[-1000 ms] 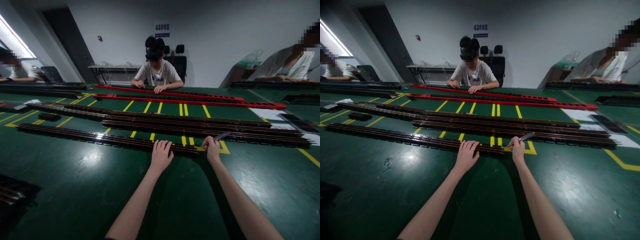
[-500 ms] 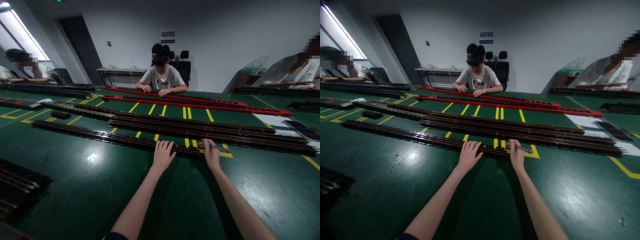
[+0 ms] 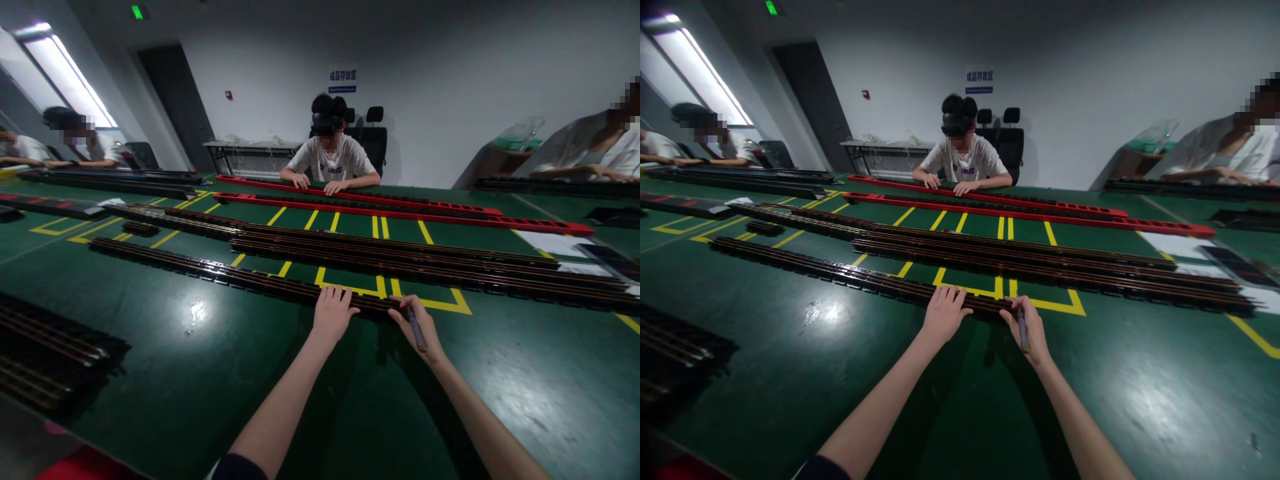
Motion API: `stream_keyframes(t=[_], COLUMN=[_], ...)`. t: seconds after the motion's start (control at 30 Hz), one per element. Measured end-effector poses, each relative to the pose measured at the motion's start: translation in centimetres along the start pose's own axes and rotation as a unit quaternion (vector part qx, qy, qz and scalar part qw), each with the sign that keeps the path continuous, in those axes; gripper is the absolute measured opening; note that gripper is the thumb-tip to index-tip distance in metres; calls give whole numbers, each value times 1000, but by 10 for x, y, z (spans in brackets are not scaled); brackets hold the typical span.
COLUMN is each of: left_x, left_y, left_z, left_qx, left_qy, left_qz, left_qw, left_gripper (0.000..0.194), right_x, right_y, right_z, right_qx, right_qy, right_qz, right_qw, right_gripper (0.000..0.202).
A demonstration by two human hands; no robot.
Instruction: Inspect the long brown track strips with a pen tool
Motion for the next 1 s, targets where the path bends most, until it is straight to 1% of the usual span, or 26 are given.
stream_keyframes(t=[0.13,0.23,0.37,0.53,0.67,0.8,0.9,1.0], left_x=[5,9,16,25,33,46,58,70], left_y=[6,11,15,22,28,35,41,46], left_z=[0,4,14,32,51,76,96,118], left_qx=[-2,10,21,21,6,-14,-16,-25], left_qy=[5,17,29,32,42,64,80,110], left_qz=[12,16,9,4,9,11,12,6], left_qw=[1000,1000,999,999,999,998,997,994], left_gripper=[40,38,37,34,35,31,32,26], right_x=[3,6,9,10,13,19,23,26], right_y=[0,-4,-14,-31,-51,-78,-101,-126], right_z=[-1,1,10,27,40,52,63,78], right_qx=[11,17,29,52,38,55,85,146], right_qy=[8,22,40,70,92,124,147,184], right_qz=[6,9,15,21,41,62,88,118], right_qw=[1000,1000,999,996,994,989,982,965], right_gripper=[37,37,35,32,29,24,20,17])
Point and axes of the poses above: each hand's wrist, its own x-axis away from the middle knuckle, its own y-axis out of the back of the hand, z = x × y, the point moved 5 cm from there along -x, towards the middle knuckle, and after that the axes turned 1 degree about -y, right-handed, at the moved point
